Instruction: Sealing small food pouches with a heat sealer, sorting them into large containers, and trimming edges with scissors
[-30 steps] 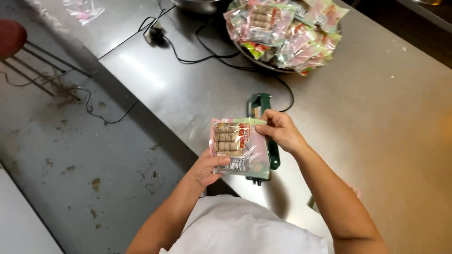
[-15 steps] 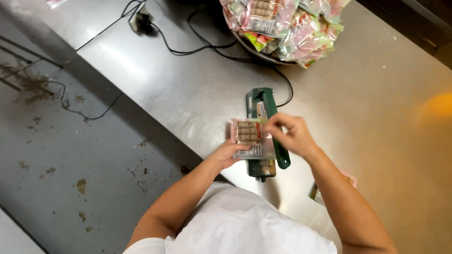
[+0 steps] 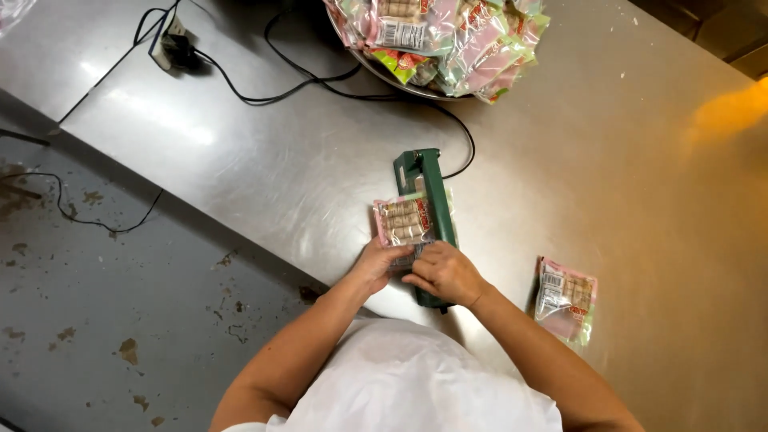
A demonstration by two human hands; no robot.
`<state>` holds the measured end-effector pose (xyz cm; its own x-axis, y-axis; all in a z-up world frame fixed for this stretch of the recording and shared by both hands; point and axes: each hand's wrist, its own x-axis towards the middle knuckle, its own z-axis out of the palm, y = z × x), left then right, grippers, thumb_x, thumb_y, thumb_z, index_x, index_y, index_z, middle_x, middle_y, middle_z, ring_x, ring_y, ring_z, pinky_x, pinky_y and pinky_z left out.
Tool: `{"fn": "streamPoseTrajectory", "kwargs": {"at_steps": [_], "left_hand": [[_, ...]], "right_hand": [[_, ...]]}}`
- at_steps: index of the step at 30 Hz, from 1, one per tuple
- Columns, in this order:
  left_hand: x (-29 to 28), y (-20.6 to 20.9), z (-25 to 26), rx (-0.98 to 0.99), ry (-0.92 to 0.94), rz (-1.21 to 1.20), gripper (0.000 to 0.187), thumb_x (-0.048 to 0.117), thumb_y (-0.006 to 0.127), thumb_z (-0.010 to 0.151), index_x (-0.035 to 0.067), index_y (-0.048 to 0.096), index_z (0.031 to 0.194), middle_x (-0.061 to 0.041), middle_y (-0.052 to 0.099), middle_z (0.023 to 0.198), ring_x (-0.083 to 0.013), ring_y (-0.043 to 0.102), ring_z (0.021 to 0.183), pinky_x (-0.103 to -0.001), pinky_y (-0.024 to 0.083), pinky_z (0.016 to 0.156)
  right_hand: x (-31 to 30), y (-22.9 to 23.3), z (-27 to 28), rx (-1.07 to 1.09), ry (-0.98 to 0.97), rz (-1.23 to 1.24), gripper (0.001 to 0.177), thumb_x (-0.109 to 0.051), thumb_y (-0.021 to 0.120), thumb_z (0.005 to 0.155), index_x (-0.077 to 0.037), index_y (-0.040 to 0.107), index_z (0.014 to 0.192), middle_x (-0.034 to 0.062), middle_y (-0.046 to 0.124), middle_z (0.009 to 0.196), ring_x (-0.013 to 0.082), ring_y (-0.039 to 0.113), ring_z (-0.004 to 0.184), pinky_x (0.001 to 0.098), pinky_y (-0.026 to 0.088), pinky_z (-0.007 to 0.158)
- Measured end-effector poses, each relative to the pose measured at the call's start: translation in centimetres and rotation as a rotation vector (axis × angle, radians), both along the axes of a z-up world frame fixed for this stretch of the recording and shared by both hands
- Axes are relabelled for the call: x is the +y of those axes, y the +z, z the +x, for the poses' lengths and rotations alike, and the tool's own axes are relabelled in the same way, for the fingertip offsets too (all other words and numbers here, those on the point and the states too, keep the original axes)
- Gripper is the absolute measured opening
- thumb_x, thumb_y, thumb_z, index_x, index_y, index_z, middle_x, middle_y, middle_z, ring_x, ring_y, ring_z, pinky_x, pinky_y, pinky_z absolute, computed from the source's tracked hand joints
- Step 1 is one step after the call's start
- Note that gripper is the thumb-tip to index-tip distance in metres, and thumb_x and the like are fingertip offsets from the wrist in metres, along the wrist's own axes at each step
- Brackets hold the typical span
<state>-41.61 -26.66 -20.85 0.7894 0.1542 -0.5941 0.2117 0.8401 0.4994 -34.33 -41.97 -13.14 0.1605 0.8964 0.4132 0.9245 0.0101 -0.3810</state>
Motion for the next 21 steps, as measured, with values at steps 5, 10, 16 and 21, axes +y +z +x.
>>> {"fn": "streamPoseTrajectory", "kwargs": {"at_steps": [5,10,16,21], "left_hand": [[-0.2,0.5,-0.4,0.026,-0.017,-0.02,0.05,-0.007,0.09,0.069,0.006,0.075,0.115,-0.012,0.08,0.098,-0.0283,0.079,0.081,-0.043,0.066,0.068],[-0.3,-0.1,-0.5,0.062,-0.023,-0.036,0.048,-0.007,0.09,0.069,0.008,0.076,0.112,-0.01,0.079,0.095,-0.0246,0.078,0.079,-0.039,0.064,0.068],[-0.1,-1.0,-0.2,0.078,-0.04,-0.042,0.046,-0.006,0.091,0.07,0.01,0.078,0.111,-0.01,0.08,0.096,-0.0248,0.078,0.08,-0.039,0.065,0.068],[0.1,-1.3,-0.4,0.033,-0.015,-0.044,0.043,-0.008,0.089,0.071,0.006,0.076,0.109,-0.011,0.079,0.093,-0.024,0.077,0.076,-0.039,0.064,0.068]], "right_hand": [[-0.1,-0.1,-0.2,-0.024,-0.024,-0.003,0.044,-0.042,0.065,0.103,-0.014,0.056,0.07,0.0057,0.058,0.065,0.0258,0.064,0.068,0.0375,0.053,0.067],[0.0,-1.2,-0.2,-0.01,-0.049,0.002,0.044,-0.04,0.063,0.104,-0.014,0.055,0.069,0.0052,0.057,0.066,0.0255,0.063,0.068,0.0371,0.052,0.065],[0.5,-1.2,0.1,-0.065,-0.067,0.006,0.045,-0.039,0.063,0.105,-0.014,0.052,0.069,0.0052,0.053,0.065,0.0252,0.062,0.067,0.0369,0.051,0.063],[1.0,0.2,-0.3,-0.076,-0.078,0.001,0.045,-0.035,0.061,0.106,-0.014,0.052,0.068,0.0047,0.053,0.064,0.0249,0.061,0.066,0.0362,0.052,0.064]]}}
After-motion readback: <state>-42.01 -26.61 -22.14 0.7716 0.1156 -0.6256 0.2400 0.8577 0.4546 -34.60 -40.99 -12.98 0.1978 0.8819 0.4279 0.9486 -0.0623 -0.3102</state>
